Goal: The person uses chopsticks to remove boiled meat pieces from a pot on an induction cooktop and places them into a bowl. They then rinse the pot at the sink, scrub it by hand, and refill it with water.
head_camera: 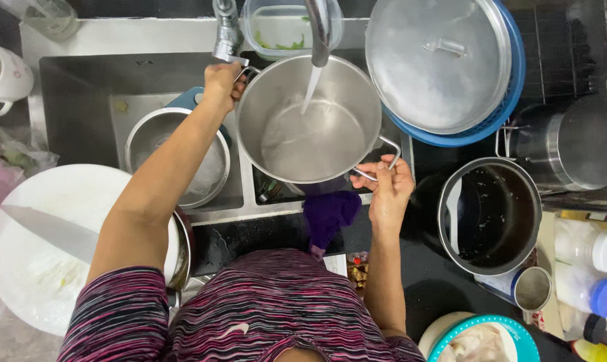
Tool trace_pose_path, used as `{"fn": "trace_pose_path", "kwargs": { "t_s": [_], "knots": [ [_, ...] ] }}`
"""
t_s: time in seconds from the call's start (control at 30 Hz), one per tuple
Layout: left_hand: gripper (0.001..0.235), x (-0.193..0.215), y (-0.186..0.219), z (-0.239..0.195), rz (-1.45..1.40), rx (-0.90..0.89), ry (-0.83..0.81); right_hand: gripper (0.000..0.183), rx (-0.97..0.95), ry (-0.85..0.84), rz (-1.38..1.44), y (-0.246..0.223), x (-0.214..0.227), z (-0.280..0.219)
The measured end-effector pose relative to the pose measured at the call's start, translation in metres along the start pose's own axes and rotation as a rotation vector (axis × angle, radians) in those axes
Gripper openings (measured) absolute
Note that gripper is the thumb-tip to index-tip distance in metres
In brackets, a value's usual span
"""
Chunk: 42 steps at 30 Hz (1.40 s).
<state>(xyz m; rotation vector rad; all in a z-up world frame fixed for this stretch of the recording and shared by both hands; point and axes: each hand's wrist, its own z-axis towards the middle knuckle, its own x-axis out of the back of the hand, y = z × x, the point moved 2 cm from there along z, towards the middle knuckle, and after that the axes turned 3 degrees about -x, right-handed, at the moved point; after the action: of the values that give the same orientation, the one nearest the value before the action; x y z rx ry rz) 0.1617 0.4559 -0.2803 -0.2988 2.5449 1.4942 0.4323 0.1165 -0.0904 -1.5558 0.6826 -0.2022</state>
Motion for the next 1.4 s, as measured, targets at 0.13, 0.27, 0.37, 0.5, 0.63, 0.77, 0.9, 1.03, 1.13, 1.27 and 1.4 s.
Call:
{"fn": "trace_pose_path", "kwargs": {
  "t_s": [0.13, 0.27, 0.37, 0.5, 0.63, 0.77, 0.9, 1.03, 1.13, 1.27, 1.4],
  "knots": [
    [0.02, 0.001, 0.003, -0.002, 0.001, 0.151, -0.06, 0.011, -0.005, 0.007, -0.016, -0.002, 0.003, 0.001],
    [0.022, -0.003, 0.006, -0.011, -0.047, 0.127, -0.152, 0.011, -0.005, 0.012, -0.011, -0.001, 0.006, -0.002],
    [0.021, -0.004, 0.007, -0.014, -0.043, 0.121, -0.144, 0.011, 0.003, -0.002, -0.005, 0.0, 0.006, -0.001],
    [0.021, -0.001, 0.004, -0.015, -0.103, 0.094, -0.185, 0.01, 0.005, -0.008, 0.0, 0.003, 0.007, 0.001],
    [0.02, 0.0, 0.004, -0.015, -0.106, 0.1, -0.21, 0.01, -0.007, 0.006, 0.007, 0.001, 0.007, 0.003],
    [0.018, -0.001, 0.003, -0.017, -0.153, 0.084, -0.256, 0.01, -0.006, 0.004, 0.0, -0.002, 0.007, 0.003],
    [0.018, -0.001, 0.0, -0.018, -0.141, 0.072, -0.213, 0.01, 0.003, -0.01, -0.015, -0.003, 0.003, 0.003],
    [0.018, -0.004, -0.001, -0.019, -0.149, 0.032, -0.161, 0.012, 0.004, -0.013, -0.035, -0.005, -0.002, 0.003],
    [0.026, -0.012, 0.0, -0.015, -0.068, 0.016, -0.09, 0.013, 0.009, -0.025, -0.03, -0.006, -0.006, 0.002],
    [0.029, -0.021, 0.003, -0.003, -0.008, 0.017, -0.043, 0.015, 0.01, -0.034, -0.02, -0.003, -0.012, 0.0],
    [0.037, -0.018, 0.003, -0.003, 0.04, 0.114, -0.032, 0.015, 0.03, -0.017, -0.028, -0.005, -0.009, -0.005]
  ]
}}
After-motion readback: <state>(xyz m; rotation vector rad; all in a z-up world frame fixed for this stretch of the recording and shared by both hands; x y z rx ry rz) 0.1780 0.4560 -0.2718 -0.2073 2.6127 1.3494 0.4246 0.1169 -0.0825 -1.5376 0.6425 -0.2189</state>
